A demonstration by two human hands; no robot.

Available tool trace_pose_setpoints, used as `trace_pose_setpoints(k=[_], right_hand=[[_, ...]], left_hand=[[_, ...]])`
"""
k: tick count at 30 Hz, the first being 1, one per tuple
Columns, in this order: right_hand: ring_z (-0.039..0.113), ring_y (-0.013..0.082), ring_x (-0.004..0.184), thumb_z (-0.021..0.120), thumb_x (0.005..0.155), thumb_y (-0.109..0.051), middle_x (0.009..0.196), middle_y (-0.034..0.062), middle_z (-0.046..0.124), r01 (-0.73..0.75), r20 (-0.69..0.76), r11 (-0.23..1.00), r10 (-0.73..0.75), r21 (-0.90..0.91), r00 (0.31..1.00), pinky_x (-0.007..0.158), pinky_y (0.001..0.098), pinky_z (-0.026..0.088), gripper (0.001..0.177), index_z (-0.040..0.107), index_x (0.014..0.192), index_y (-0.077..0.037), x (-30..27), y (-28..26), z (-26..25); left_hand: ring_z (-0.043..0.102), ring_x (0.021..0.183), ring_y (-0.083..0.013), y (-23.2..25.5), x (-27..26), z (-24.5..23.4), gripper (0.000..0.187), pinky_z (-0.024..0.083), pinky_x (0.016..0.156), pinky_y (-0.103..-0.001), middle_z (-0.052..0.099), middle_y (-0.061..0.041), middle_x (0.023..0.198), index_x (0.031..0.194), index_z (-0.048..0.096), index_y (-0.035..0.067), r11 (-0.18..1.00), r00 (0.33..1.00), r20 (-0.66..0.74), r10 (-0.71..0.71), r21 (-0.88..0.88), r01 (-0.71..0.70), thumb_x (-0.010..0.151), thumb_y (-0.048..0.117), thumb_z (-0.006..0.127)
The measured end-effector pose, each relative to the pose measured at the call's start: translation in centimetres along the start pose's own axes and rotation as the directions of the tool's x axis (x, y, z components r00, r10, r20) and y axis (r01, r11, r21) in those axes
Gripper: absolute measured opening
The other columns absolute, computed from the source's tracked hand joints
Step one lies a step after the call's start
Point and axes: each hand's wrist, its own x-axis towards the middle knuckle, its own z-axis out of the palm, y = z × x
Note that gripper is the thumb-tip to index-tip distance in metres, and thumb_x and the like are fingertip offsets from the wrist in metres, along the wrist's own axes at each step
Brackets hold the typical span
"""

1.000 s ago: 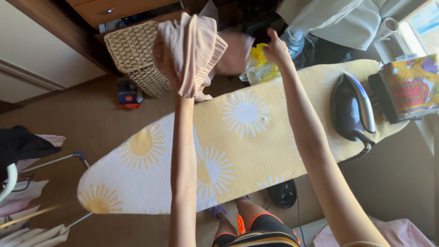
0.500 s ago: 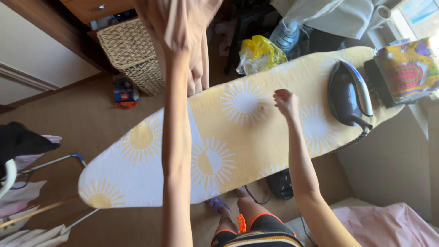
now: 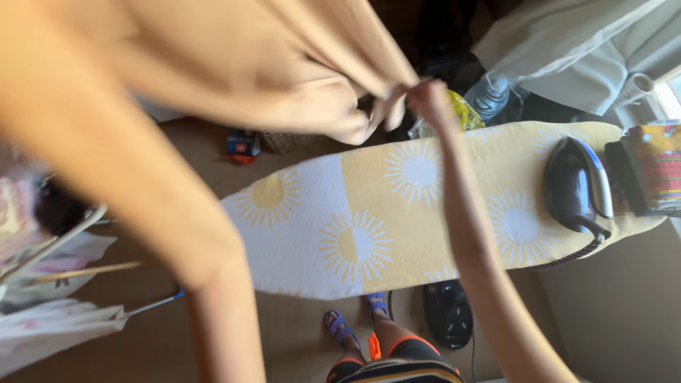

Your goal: The person irons a pair of tan shorts on an ironing board using an iron, then irons the detached waist tie.

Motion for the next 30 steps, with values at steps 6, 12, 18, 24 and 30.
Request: trace_pose_setpoints(k=[6,12,18,24,30], right_hand=[[0.055,0.0066,0.074,0.066,0.095,-0.011,0.081,0.0059,0.064,-0.06,-0.038,0.968,0.072,0.244,0.997,0.063,0.0266,0.045,0.011,0.069,0.096,0.0,-1.5,-9.5,-18.1],[0.046,0.0031,0.07,0.07,0.1,-0.02,0.075,0.0055,0.063,-0.112,-0.091,0.993,0.114,0.026,0.989,0.058,0.0264,0.042,0.023,0.067,0.094,0.002,-1.8,-13.4,-21.2],[0.06,0.015,0.063,0.067,0.088,-0.034,0.078,0.0088,0.067,-0.057,0.257,0.985,0.098,-0.162,0.962,0.06,0.032,0.049,0.025,0.072,0.096,-0.011,-4.1,-8.5,-12.1],[0.058,0.0337,0.092,0.07,0.079,-0.031,0.095,0.0124,0.067,-0.061,0.139,0.956,0.105,-0.288,0.985,0.078,0.0423,0.044,0.026,0.069,0.092,-0.008,-14.8,-2.2,-6.6],[0.06,0.0292,0.087,0.065,0.078,-0.02,0.092,0.0127,0.063,-0.645,-0.181,0.712,0.62,-0.279,0.763,0.077,0.0397,0.047,0.017,0.062,0.089,-0.007,-30.1,-1.4,-7.8]], left_hand=[[0.057,0.094,-0.037,-5.0,-3.4,-5.4,0.032,0.044,0.081,-0.046,0.06,-0.021,0.101,0.109,0.057,0.003,0.994,0.994,0.008,-0.106,-0.004,0.106,0.077,0.012,0.058],[0.058,0.092,-0.0379,-4.8,-3.2,-5.5,0.031,0.044,0.08,-0.047,0.061,-0.021,0.099,0.106,0.058,0.003,0.994,0.993,0.045,-0.113,-0.003,0.113,0.076,0.01,0.059],[0.058,0.09,-0.0388,-4.8,-4.0,-2.3,0.03,0.045,0.078,-0.047,0.062,-0.022,0.097,0.104,0.06,0.004,0.997,0.997,0.042,-0.071,0.033,0.07,0.075,0.009,0.06],[0.059,0.089,-0.0397,-0.4,-11.7,3.1,0.029,0.045,0.077,-0.048,0.063,-0.022,0.094,0.102,0.061,0.004,0.979,0.974,0.107,0.202,-0.05,-0.197,0.073,0.008,0.061],[0.053,0.096,-0.0493,5.8,-23.4,3.7,0.059,0.041,0.07,-0.057,0.057,-0.029,0.104,0.115,0.059,0.009,0.916,0.926,0.239,0.294,0.206,-0.344,0.057,0.014,0.067]])
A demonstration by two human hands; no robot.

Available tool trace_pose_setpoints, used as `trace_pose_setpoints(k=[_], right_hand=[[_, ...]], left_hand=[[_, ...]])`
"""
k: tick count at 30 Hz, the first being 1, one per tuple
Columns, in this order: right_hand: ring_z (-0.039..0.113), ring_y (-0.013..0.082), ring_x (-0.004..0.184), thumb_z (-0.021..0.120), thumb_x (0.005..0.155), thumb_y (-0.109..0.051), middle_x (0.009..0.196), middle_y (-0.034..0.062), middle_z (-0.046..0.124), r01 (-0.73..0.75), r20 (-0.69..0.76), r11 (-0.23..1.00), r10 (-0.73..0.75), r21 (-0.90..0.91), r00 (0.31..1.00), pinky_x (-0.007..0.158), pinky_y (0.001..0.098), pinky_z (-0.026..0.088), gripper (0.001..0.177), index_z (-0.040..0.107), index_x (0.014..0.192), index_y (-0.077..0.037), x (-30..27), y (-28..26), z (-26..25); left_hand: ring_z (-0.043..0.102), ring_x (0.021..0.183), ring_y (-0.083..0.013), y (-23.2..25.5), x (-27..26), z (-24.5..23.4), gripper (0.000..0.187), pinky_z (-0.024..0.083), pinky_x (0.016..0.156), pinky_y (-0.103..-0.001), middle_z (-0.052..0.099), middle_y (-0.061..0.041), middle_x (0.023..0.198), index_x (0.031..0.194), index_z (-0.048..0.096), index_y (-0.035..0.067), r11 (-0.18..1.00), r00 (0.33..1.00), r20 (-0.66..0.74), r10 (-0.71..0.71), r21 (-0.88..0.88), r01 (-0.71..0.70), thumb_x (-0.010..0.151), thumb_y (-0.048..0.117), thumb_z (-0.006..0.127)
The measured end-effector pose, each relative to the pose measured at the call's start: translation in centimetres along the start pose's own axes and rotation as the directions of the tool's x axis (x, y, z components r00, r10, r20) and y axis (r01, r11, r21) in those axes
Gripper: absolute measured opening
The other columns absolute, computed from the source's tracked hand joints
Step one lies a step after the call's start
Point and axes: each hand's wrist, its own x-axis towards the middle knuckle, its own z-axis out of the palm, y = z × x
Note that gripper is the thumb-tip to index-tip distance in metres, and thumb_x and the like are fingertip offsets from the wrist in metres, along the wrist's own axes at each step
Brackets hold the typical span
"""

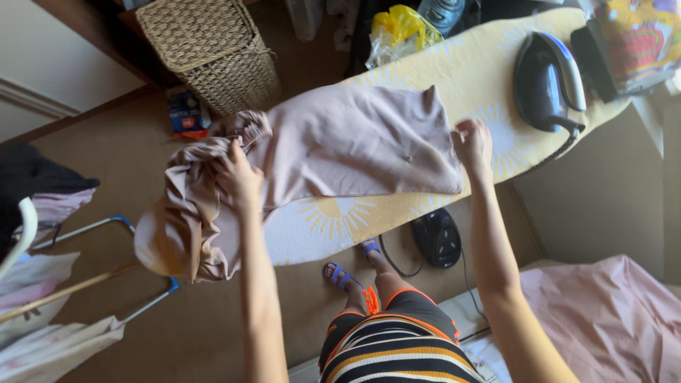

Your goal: The person irons a pair of tan shorts on an ironing board using an iron, then irons the detached waist tie.

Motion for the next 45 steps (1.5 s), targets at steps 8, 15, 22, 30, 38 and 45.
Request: trace_pose_setpoints(k=[8,15,22,30,38,45], right_hand=[[0.06,0.0307,0.073,0.074,0.076,-0.035,0.083,0.0161,0.065,-0.186,-0.055,0.966,0.179,-0.177,0.982,0.07,0.0378,0.047,0.035,0.063,0.086,-0.002,-6.1,0.8,4.1],[0.058,0.0057,0.084,0.051,0.094,-0.013,0.095,0.0007,0.063,-0.329,0.236,0.286,0.314,0.9,0.92,0.073,0.0217,0.05,0.017,0.054,0.109,-0.006,-6.5,-1.7,0.2],[0.059,0.0069,0.091,0.053,0.096,-0.013,0.102,0.0029,0.062,-0.275,0.224,0.253,0.215,0.928,0.951,0.08,0.0217,0.05,0.019,0.054,0.112,-0.003,-7.0,-4.9,-4.2],[0.061,0.0098,0.086,0.055,0.095,-0.014,0.096,0.0063,0.065,-0.315,0.248,0.493,0.197,0.811,0.948,0.076,0.0235,0.049,0.022,0.057,0.111,0.0,-8.1,-5.7,-4.3],[0.063,0.0243,0.077,0.065,0.073,0.0,0.087,0.0131,0.064,0.254,-0.41,0.965,-0.258,-0.066,0.875,0.069,0.0322,0.049,0.024,0.061,0.096,0.003,-8.8,-16.2,-7.5],[0.066,0.0151,0.077,0.071,0.079,-0.002,0.087,0.007,0.067,0.282,-0.236,0.893,-0.207,0.351,0.95,0.07,0.0266,0.054,0.022,0.067,0.101,-0.004,-9.0,-17.1,-4.7]], left_hand=[[0.062,0.075,-0.0217,18.9,-12.8,2.2,0.025,0.05,0.07,-0.031,0.063,-0.013,0.078,0.083,0.058,0.001,0.481,0.839,0.506,0.199,-0.796,0.366,0.083,0.026,0.062],[0.058,0.088,-0.0147,25.3,-19.0,7.6,0.049,0.05,0.077,-0.026,0.061,-0.006,0.098,0.108,0.055,0.005,-0.474,0.178,0.881,0.439,0.058,0.879,0.078,0.04,0.07],[0.052,0.102,-0.0126,28.7,-15.1,6.6,0.055,0.042,0.091,-0.028,0.056,-0.004,0.113,0.121,0.049,0.006,-0.784,0.499,0.819,0.283,-0.101,0.612,0.078,0.033,0.072],[0.05,0.113,-0.0129,27.0,-13.8,4.0,0.053,0.042,0.098,-0.03,0.049,-0.005,0.127,0.128,0.043,0.008,-0.666,0.555,0.791,0.258,-0.271,0.695,0.082,0.024,0.064],[0.055,0.105,-0.01,26.4,-15.1,7.1,0.032,0.043,0.092,-0.025,0.058,-0.003,0.116,0.115,0.056,0.008,-0.587,0.45,0.871,0.196,-0.264,0.765,0.085,0.021,0.059],[0.053,0.094,-0.0093,25.2,-14.1,3.7,0.038,0.035,0.062,-0.028,0.059,-0.004,0.109,0.115,0.058,0.005,-0.55,0.594,0.775,0.216,-0.406,0.73,0.087,0.03,0.059]])
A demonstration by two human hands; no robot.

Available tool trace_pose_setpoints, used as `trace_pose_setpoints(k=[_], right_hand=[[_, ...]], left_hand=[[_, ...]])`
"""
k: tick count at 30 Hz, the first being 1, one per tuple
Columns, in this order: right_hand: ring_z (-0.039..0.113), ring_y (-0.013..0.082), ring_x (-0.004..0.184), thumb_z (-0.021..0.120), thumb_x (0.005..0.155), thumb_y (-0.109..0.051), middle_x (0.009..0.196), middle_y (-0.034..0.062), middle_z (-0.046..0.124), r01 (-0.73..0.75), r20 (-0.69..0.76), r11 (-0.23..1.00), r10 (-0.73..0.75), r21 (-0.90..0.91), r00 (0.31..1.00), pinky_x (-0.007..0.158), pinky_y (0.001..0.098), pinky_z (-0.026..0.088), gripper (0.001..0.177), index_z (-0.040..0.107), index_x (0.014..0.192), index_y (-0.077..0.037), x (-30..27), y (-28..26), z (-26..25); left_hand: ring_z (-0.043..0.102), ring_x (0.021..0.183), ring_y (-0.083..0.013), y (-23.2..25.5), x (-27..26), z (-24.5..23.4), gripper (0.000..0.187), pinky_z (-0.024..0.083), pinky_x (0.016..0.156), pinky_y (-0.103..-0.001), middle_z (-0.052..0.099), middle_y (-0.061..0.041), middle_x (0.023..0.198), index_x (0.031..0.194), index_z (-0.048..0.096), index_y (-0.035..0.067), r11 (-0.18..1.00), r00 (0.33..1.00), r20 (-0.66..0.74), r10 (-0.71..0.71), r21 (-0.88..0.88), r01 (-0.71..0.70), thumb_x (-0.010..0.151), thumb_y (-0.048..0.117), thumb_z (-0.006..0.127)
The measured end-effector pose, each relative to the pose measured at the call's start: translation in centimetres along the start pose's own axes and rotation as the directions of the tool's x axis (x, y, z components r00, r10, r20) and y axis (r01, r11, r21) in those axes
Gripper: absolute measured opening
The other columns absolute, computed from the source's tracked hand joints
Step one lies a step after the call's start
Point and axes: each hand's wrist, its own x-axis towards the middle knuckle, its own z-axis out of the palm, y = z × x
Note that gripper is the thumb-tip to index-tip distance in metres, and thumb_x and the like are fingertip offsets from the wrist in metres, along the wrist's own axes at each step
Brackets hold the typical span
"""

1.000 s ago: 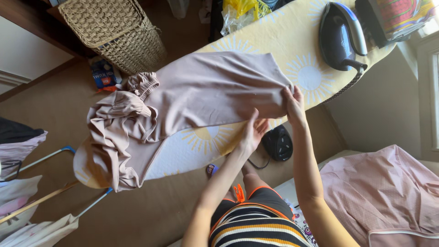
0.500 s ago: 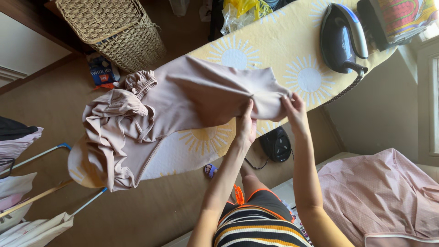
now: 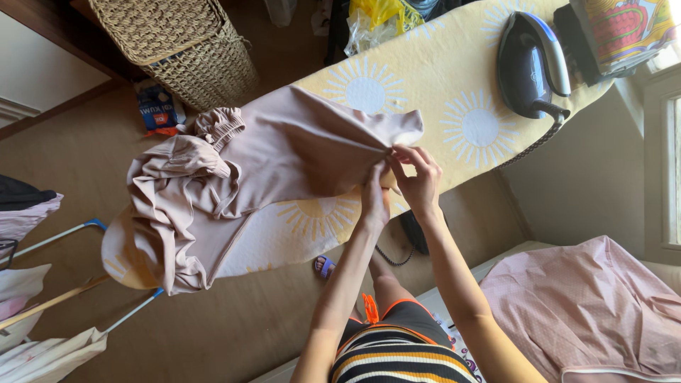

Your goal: The person irons a pair of tan shorts on an ironing board using an iron, then irons the detached waist tie.

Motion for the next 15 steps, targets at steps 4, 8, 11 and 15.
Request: trace_pose_setpoints(k=[4,8,11,15], right_hand=[[0.065,0.0158,0.073,0.073,0.077,-0.005,0.084,0.0075,0.067,-0.016,0.028,0.999,0.017,-0.04,0.999,0.065,0.0269,0.053,0.02,0.068,0.096,-0.004,0.0,0.0,0.1],[0.064,0.0187,0.071,0.074,0.076,-0.007,0.08,0.0077,0.067,0.069,0.006,0.985,-0.069,-0.157,0.998,0.062,0.0278,0.052,0.01,0.07,0.086,-0.005,0.3,-0.2,0.2],[0.065,0.0186,0.07,0.073,0.076,-0.006,0.08,0.0077,0.068,0.111,0.011,0.976,-0.111,-0.19,0.994,0.061,0.0273,0.052,0.008,0.069,0.082,-0.005,0.3,0.3,0.2],[0.067,0.0137,0.071,0.068,0.081,-0.003,0.083,0.0074,0.068,-0.041,0.047,0.999,0.04,0.019,0.998,0.063,0.0253,0.055,0.006,0.068,0.087,-0.003,0.1,1.7,0.4]], left_hand=[[0.055,0.101,-0.0041,1.2,0.0,0.8,0.039,0.044,0.083,-0.021,0.059,0.001,0.11,0.116,0.055,0.007,0.998,0.994,-0.109,-0.012,0.058,0.019,0.085,0.03,0.06],[0.058,0.104,-0.0051,1.4,-0.2,0.7,0.032,0.044,0.092,-0.018,0.063,-0.001,0.105,0.109,0.057,0.001,0.995,0.994,-0.055,0.094,0.041,-0.092,0.088,0.025,0.058],[0.055,0.086,-0.0092,1.4,-0.4,0.9,0.029,0.044,0.078,-0.024,0.063,-0.006,0.09,0.1,0.064,-0.006,0.862,0.943,0.045,0.329,0.395,-0.32,0.094,0.021,0.056],[0.057,0.084,-0.006,2.1,-0.2,1.3,0.025,0.047,0.079,-0.021,0.063,-0.001,0.089,0.093,0.064,-0.002,0.926,0.957,0.076,0.281,0.239,-0.291,0.093,0.02,0.053]])
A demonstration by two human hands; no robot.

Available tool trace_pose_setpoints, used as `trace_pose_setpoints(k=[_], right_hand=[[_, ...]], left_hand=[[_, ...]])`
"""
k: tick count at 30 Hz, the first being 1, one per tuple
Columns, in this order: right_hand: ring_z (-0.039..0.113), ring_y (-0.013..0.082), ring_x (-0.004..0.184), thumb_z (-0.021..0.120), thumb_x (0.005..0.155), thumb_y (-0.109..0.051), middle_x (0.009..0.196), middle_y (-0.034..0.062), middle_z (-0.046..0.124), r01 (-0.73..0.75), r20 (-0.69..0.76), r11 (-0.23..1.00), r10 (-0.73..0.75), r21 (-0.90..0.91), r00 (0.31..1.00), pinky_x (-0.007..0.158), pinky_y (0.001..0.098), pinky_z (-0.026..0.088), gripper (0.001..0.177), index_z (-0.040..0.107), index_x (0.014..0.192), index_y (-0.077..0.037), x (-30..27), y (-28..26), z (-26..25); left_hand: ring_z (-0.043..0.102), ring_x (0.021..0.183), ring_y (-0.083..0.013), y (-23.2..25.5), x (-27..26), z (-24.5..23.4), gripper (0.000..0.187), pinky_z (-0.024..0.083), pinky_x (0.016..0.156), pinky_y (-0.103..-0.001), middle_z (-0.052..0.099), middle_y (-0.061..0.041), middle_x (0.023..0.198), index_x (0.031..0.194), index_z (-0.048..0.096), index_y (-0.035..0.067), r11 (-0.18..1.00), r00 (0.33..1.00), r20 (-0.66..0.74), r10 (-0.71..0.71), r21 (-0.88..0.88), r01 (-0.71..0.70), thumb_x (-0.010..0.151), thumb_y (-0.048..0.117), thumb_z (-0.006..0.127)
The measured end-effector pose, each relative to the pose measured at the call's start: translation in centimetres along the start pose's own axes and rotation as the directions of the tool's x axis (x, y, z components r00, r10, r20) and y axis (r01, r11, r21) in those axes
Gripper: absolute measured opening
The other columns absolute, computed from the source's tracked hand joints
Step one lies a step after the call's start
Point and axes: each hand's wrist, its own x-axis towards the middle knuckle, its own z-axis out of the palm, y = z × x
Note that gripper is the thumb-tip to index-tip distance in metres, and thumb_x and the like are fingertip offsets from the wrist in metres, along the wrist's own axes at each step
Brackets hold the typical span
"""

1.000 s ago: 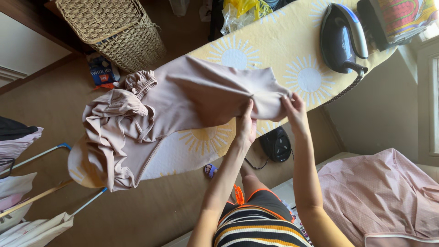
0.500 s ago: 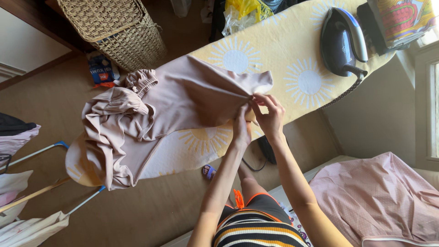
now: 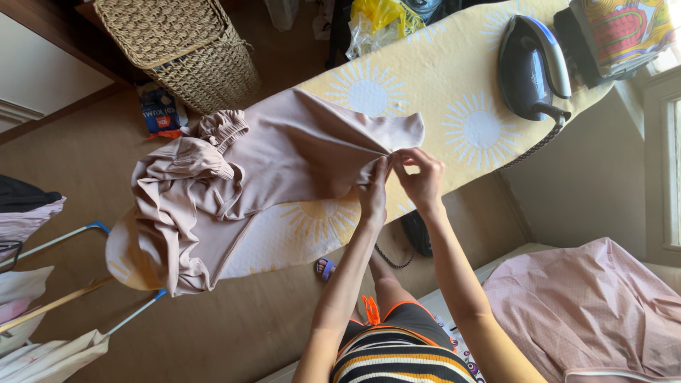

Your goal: The person irons a pair of tan shorts on an ironing board using an iron, then irons the detached waist tie.

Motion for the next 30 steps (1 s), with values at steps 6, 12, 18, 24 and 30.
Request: trace_pose_setpoints(k=[6,12,18,24,30], right_hand=[[0.066,0.0116,0.073,0.054,0.088,-0.001,0.079,0.0069,0.066,-0.17,-0.123,0.963,0.199,0.209,0.972,0.062,0.027,0.059,0.011,0.061,0.096,0.0,-0.6,2.8,0.6],[0.066,0.0136,0.069,0.057,0.093,-0.001,0.08,0.0097,0.067,-0.237,-0.233,0.917,0.319,0.319,0.919,0.061,0.027,0.057,0.008,0.065,0.096,0.002,0.4,5.4,-5.1],[0.067,0.0145,0.069,0.064,0.083,0.008,0.082,0.0125,0.068,-0.266,-0.532,0.932,0.359,0.246,0.767,0.059,0.0234,0.06,0.009,0.064,0.091,0.004,-3.1,10.5,-11.8],[0.064,0.0143,0.054,0.055,0.081,0.007,0.07,0.0125,0.066,-0.75,-0.679,0.66,0.532,-0.042,0.506,0.047,0.0237,0.052,0.016,0.066,0.092,0.002,-9.0,21.5,-18.5],[0.065,0.0105,0.05,0.049,0.086,0.004,0.065,0.0081,0.064,-0.632,-0.733,0.767,0.492,0.11,0.469,0.045,0.0216,0.053,0.014,0.061,0.092,0.004,-7.1,18.9,-16.2]], left_hand=[[0.043,0.074,-0.0152,-0.6,0.2,-0.3,0.032,0.035,0.064,-0.03,0.057,-0.007,0.088,0.1,0.066,0.001,0.962,0.968,-0.2,-0.153,0.192,0.192,0.091,0.03,0.059],[0.052,0.101,-0.0091,0.0,1.3,-1.7,0.046,0.042,0.085,-0.026,0.057,-0.001,0.109,0.111,0.057,0.009,0.96,0.936,-0.215,-0.28,-0.05,0.276,0.078,0.039,0.068],[0.049,0.102,-0.0099,1.0,0.9,-1.1,0.052,0.041,0.086,-0.026,0.053,-0.002,0.11,0.113,0.053,0.006,0.967,0.959,-0.138,-0.248,-0.103,0.235,0.073,0.033,0.073],[0.048,0.106,-0.0097,0.1,0.7,-0.6,0.049,0.039,0.092,-0.024,0.053,-0.003,0.114,0.114,0.053,0.004,0.985,0.982,-0.103,-0.159,-0.084,0.151,0.076,0.028,0.073],[0.047,0.111,-0.0104,-0.9,0.8,-0.8,0.049,0.038,0.094,-0.025,0.051,-0.003,0.121,0.12,0.05,0.002,0.965,0.957,-0.131,-0.259,-0.076,0.251,0.082,0.028,0.064]])
